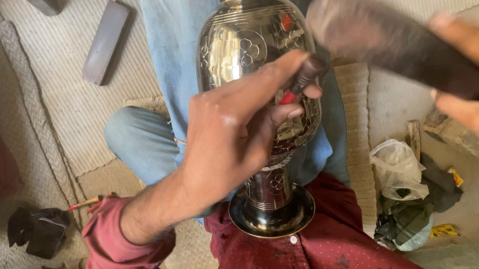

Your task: The person sits on the floor with a brass vase held between their legs and engraves decorative patterns into its surface. They hold a chisel against the metal with one hand and strike it repeatedly with a wooden mallet held in the other hand, repositioning the chisel to work different spots on the vase body.

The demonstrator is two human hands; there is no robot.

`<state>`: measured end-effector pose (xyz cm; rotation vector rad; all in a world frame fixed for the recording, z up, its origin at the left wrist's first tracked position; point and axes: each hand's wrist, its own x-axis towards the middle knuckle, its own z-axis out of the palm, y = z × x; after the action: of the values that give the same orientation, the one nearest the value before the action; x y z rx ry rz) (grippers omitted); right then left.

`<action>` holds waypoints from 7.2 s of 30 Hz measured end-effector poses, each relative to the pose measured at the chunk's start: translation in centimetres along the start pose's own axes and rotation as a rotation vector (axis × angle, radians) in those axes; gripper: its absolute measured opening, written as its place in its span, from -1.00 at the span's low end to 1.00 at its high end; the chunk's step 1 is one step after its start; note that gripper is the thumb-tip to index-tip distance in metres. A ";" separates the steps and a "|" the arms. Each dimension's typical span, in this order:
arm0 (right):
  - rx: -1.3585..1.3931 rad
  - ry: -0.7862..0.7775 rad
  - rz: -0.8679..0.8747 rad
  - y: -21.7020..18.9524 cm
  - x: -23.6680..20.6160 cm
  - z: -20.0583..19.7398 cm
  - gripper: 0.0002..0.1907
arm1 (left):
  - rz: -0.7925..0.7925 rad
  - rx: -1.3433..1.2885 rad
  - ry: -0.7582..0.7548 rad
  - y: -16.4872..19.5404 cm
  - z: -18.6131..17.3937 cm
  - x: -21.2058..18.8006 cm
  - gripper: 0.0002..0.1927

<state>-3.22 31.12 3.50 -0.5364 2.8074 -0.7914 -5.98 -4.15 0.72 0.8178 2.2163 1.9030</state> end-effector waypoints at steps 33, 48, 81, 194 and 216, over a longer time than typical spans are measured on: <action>-0.197 -0.109 0.084 -2.9 5.7 -4.0 -0.32 | -0.186 -0.166 0.174 -1.0 1.7 -1.8 -0.49; 0.267 0.418 0.412 1.5 -10.9 4.0 -0.88 | 0.183 -0.012 -0.291 -1.3 -0.7 2.4 -0.45; -0.398 0.488 -0.168 0.7 -10.7 9.5 -0.10 | 0.351 -0.062 -0.764 -1.4 -1.4 5.7 -0.38; -0.040 0.388 0.047 -0.6 -9.2 6.1 -0.70 | 0.465 0.053 -0.477 -1.8 -1.6 3.1 -0.50; 0.108 0.263 0.252 0.1 -9.8 4.3 -0.79 | 0.500 0.222 -0.208 -1.7 -0.8 0.8 -0.56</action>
<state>6.87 32.99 0.45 -0.0602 2.9602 -1.0145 -7.57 -4.59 -0.47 1.6560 2.2671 1.6497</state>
